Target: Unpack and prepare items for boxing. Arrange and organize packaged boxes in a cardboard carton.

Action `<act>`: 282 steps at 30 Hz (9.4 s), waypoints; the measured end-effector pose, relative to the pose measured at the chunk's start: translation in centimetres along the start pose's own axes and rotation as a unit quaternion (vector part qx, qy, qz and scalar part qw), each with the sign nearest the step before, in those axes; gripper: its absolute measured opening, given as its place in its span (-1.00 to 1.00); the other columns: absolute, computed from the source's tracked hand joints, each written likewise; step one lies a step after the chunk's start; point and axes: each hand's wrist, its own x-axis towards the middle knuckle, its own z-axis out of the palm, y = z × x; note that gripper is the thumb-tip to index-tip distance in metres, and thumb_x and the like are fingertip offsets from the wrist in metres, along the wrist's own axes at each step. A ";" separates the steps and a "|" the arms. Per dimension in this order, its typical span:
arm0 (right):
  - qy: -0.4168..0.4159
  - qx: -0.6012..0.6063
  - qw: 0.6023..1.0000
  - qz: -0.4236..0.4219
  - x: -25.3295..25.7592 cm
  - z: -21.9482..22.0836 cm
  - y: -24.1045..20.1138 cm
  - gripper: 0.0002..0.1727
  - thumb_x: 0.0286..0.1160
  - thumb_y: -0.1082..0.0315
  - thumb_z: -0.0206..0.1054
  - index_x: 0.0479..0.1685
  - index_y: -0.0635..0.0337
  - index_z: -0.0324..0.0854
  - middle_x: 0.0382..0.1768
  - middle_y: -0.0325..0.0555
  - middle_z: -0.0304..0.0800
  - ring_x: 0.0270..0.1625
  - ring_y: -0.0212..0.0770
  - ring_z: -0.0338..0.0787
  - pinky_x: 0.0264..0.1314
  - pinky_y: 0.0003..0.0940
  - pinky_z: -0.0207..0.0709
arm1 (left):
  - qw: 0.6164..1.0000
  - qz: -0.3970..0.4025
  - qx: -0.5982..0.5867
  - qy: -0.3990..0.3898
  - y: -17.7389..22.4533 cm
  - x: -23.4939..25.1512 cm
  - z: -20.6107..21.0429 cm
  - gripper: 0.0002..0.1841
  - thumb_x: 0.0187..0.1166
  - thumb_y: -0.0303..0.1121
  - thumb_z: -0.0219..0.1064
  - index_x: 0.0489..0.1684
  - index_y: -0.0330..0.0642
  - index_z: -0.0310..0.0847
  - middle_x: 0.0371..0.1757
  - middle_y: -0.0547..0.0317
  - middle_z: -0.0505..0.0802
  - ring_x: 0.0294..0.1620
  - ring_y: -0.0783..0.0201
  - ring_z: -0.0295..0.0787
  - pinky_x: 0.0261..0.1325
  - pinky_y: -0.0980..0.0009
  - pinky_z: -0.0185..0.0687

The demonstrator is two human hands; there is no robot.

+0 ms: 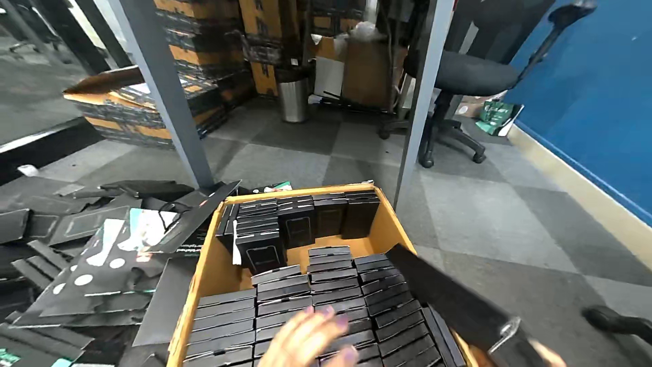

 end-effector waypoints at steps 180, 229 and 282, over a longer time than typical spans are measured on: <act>-0.494 -0.161 0.846 0.117 4.3 14.2 9.7 -0.37 0.85 -0.03 -0.10 0.28 0.30 0.72 0.25 0.30 0.76 0.43 0.44 0.62 0.58 0.55 -0.04 | 0.875 -0.357 0.202 -0.257 -17.0 0.6 -2.0 -0.58 0.84 -0.24 0.05 0.26 -0.45 0.66 0.18 -0.27 0.82 0.36 -0.18 0.70 0.48 -0.11 0.41; -0.488 -0.161 0.851 0.111 4.1 14.3 10.1 -0.40 0.84 -0.03 -0.08 0.26 0.24 0.74 0.23 0.23 0.79 0.44 0.35 0.63 0.63 0.46 -0.05 | 0.790 -0.394 0.172 -0.436 -19.0 1.5 -2.5 -0.49 0.86 -0.16 -0.18 0.65 -0.03 0.47 0.54 -0.21 0.62 0.61 -0.20 0.44 0.61 -0.20 0.18; -0.493 -0.168 0.845 0.123 4.3 14.5 10.2 -0.40 0.83 -0.07 -0.07 0.29 0.18 0.74 0.24 0.18 0.79 0.42 0.29 0.65 0.65 0.41 -0.05 | 0.763 -0.320 0.086 -0.555 -20.7 8.3 4.9 -0.11 0.50 -0.22 0.56 0.87 0.06 0.13 0.60 -0.29 0.57 0.61 -0.25 0.51 0.61 -0.23 0.34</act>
